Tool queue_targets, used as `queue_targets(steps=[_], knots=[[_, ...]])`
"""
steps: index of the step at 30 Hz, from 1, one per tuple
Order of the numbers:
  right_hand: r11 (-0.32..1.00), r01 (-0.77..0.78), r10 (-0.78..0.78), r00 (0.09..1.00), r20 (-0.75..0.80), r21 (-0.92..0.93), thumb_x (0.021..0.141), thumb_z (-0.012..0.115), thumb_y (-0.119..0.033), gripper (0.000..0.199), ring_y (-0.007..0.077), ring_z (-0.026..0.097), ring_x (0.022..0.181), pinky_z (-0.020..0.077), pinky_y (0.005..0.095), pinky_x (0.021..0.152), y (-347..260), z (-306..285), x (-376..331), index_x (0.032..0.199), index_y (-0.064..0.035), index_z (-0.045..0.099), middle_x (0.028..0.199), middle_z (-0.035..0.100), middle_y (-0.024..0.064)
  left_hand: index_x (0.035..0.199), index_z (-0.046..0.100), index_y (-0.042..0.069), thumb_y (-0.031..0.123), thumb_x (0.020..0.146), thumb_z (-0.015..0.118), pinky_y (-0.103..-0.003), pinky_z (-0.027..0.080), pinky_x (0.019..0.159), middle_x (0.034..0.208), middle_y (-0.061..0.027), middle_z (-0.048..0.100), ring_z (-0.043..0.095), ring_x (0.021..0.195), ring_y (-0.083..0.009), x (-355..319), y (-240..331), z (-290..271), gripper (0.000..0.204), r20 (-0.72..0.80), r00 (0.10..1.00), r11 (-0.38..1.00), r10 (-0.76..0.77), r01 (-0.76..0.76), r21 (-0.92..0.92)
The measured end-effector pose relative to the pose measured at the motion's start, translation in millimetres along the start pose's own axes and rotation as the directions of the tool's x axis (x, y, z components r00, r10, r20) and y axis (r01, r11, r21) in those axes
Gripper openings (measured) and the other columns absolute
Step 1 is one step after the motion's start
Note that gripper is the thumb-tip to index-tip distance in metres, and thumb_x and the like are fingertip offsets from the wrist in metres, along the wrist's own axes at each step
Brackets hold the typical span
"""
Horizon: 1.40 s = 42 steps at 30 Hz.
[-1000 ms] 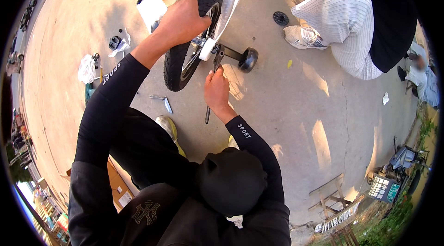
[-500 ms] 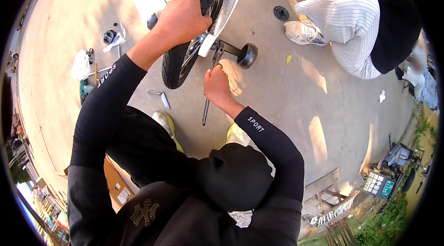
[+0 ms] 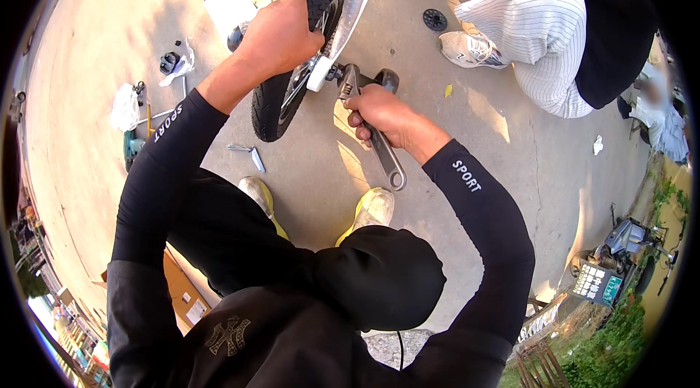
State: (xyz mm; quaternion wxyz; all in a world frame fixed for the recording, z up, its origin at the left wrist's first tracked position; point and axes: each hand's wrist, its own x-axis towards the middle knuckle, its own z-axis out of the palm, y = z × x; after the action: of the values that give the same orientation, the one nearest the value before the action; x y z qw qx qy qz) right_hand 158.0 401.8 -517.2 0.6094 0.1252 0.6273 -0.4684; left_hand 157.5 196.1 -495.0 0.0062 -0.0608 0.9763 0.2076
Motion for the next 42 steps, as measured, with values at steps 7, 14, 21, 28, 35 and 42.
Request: queue_targets(steps=[7,14,21,28,35,42], knots=[[0.617,0.357,-0.71,0.637,-0.301,-0.701,0.101,0.049,-0.02,0.025,0.0438,0.062,0.065,0.0476,0.0499,0.059,112.7,10.1,60.8,0.093,0.0035,0.049,0.074,0.062,0.0252,0.114,0.05,-0.01,0.017,0.073,0.067,-0.048,0.056,0.083,0.1,-0.0306,0.068,0.07,0.093,-0.0437,3.4,5.5,-0.9,0.052,-0.051,0.999,1.0,-0.003,0.002,-0.007],[0.639,0.42,-0.746,0.545,-0.383,-0.645,0.1,0.05,-0.018,0.022,0.0453,0.065,0.069,0.0509,0.053,0.061,122.9,49.2,90.5,0.098,0.0038,0.051,0.068,0.063,0.0253,0.114,0.052,-0.011,0.018,0.073,0.066,-0.048,0.055,0.085,0.099,-0.0314,0.068,0.068,0.094,-0.046,4.6,4.5,-0.9,0.052,-0.038,0.999,1.0,-0.013,0.014,0.012],[0.674,0.415,-0.731,0.497,-0.468,-0.611,0.099,0.05,-0.016,0.021,0.0458,0.064,0.067,0.0493,0.055,0.06,124.6,75.6,105.1,0.105,0.0042,0.05,0.068,0.063,0.0249,0.113,0.053,-0.012,0.018,0.073,0.065,-0.049,0.055,0.084,0.098,-0.0326,0.068,0.069,0.093,-0.0463,6.4,8.8,-4.1,0.051,-0.014,1.0,0.999,-0.022,0.021,-0.031],[0.696,0.382,-0.7,0.553,-0.453,-0.608,0.098,0.05,-0.016,0.031,0.0467,0.064,0.068,0.05,0.0556,0.061,121.4,70.6,98.0,0.121,0.006,0.047,0.07,0.064,0.0255,0.111,0.055,-0.011,0.019,0.073,0.067,-0.048,0.056,0.084,0.097,-0.0316,0.069,0.069,0.092,-0.0458,4.2,4.3,0.1,0.051,-0.063,0.998,1.0,-0.003,0.001,-0.021],[0.729,0.429,-0.677,0.564,-0.473,-0.532,0.097,0.053,-0.015,0.028,0.0479,0.064,0.069,0.0504,0.0561,0.061,116.1,80.5,118.0,0.113,0.0068,0.046,0.07,0.063,0.0277,0.114,0.053,-0.01,0.019,0.074,0.068,-0.047,0.056,0.084,0.098,-0.0303,0.069,0.07,0.092,-0.0433,4.6,7.5,-3.5,0.052,-0.04,0.999,1.0,-0.031,0.031,-0.004],[0.777,0.418,-0.604,0.705,-0.372,-0.47,0.101,0.048,-0.014,0.02,0.0313,0.061,0.053,0.0476,0.0434,0.049,115.5,61.1,114.8,0.092,0.0013,0.038,0.066,0.057,0.0178,0.111,0.051,-0.011,0.017,0.076,0.067,-0.047,0.057,0.082,0.103,-0.0316,0.066,0.07,0.091,-0.0443,4.7,11.1,-7.1,0.047,0.034,0.998,0.998,-0.046,0.047,-0.049]])
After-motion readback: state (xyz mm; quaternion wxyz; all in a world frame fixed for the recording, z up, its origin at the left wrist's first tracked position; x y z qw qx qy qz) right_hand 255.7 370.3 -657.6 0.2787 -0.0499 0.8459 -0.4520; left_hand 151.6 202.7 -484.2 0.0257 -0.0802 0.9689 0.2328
